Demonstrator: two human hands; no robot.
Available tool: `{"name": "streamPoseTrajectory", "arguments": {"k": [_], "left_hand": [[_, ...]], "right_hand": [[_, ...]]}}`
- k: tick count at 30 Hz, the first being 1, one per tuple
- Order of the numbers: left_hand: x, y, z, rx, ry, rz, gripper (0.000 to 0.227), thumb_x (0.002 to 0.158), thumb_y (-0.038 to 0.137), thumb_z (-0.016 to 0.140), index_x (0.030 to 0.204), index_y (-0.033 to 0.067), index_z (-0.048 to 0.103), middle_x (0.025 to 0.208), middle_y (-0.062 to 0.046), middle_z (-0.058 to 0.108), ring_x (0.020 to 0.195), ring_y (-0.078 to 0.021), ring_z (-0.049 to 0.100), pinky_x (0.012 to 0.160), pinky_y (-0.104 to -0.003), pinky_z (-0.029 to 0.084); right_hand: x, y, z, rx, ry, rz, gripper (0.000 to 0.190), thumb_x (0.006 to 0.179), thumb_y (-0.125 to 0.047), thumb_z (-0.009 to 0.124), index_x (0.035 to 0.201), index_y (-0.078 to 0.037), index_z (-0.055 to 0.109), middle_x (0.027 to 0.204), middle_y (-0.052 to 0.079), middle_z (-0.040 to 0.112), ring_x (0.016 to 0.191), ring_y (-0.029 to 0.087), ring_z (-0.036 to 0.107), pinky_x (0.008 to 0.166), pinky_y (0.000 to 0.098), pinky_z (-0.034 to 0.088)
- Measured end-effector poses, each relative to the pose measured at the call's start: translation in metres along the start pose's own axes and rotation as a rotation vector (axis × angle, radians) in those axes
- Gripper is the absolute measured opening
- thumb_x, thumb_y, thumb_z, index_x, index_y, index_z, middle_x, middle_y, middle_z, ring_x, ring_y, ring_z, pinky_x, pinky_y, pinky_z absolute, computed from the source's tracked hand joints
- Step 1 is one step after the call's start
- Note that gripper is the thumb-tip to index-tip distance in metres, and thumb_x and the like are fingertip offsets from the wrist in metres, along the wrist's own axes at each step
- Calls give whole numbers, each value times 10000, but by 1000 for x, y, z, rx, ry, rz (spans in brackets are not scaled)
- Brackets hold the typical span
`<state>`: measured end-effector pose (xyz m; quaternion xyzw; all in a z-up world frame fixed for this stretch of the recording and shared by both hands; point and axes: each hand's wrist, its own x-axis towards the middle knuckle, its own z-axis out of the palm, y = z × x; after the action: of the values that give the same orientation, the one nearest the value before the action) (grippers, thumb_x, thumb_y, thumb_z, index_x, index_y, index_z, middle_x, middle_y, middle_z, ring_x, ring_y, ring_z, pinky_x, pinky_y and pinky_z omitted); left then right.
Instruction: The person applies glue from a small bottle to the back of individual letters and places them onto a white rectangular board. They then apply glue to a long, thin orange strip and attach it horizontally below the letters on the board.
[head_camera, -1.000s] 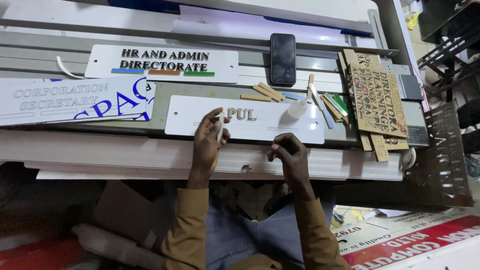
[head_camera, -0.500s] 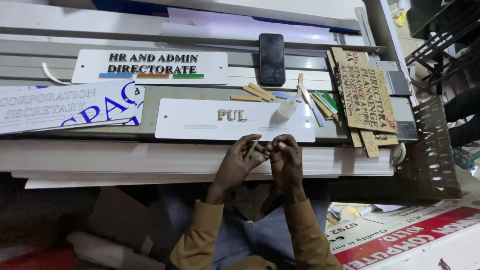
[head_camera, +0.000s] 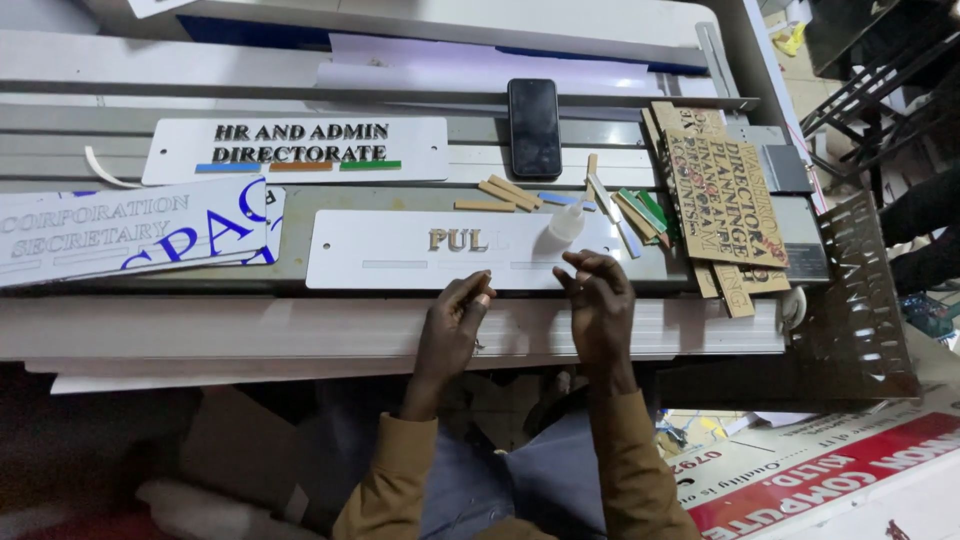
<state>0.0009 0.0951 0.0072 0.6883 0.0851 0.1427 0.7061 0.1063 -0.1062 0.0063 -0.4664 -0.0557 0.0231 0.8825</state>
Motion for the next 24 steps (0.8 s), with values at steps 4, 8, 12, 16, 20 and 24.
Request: {"name": "streamPoseTrajectory", "arguments": {"k": [4,8,12,16,20,24], "left_hand": [[-1,-4,-6,-43,-64,-8,398,1156,121,632,1528,-7,698,1144,-198,795,1055,-255,749,838,-366,608],[-2,-2,-2,-312,-125,-97,391,1194,155,555,1532,5,681,1027,-166,781,941,-242,769,730,-308,624],[3,-22,-5,-388,-124,-100,429,1210,205,549,1572,-7,641,1063,-184,776,991,-268,781,751,-331,653],[-1,-7,-13,-373,-70,-110,454,1215,228,528,1599,0,606,1085,-192,789,991,-274,805,732,-336,670],[-1,-9,-24,-393,33,-51,441,1228,230,515,1605,18,603,964,-178,778,696,-174,727,504,-195,490],[5,-23,-38,-315,87,-8,407,1236,203,523,1573,8,642,1011,-170,767,723,-166,710,535,-202,483]], "right_hand": [[0,-5,-3,-90,-4,41,176,977,77,592,1120,-9,645,1116,170,666,1133,338,769,945,460,695],[-24,-18,28,-337,-136,146,227,1011,6,678,1228,5,745,1119,216,775,1085,331,802,901,478,700],[-46,-15,42,-460,-286,218,344,1037,-3,743,1381,-5,745,1200,224,811,1120,324,795,899,458,692],[-47,-13,39,-663,-402,152,274,1062,-69,761,1333,-63,803,1181,204,845,1025,307,846,777,409,712],[-36,-13,26,-749,-185,-71,212,1062,5,732,1241,-59,826,1076,156,844,972,279,826,748,347,687],[-3,-19,17,-891,21,-384,174,1035,4,763,1164,-106,800,1143,107,803,1176,284,766,1027,419,600]]}}
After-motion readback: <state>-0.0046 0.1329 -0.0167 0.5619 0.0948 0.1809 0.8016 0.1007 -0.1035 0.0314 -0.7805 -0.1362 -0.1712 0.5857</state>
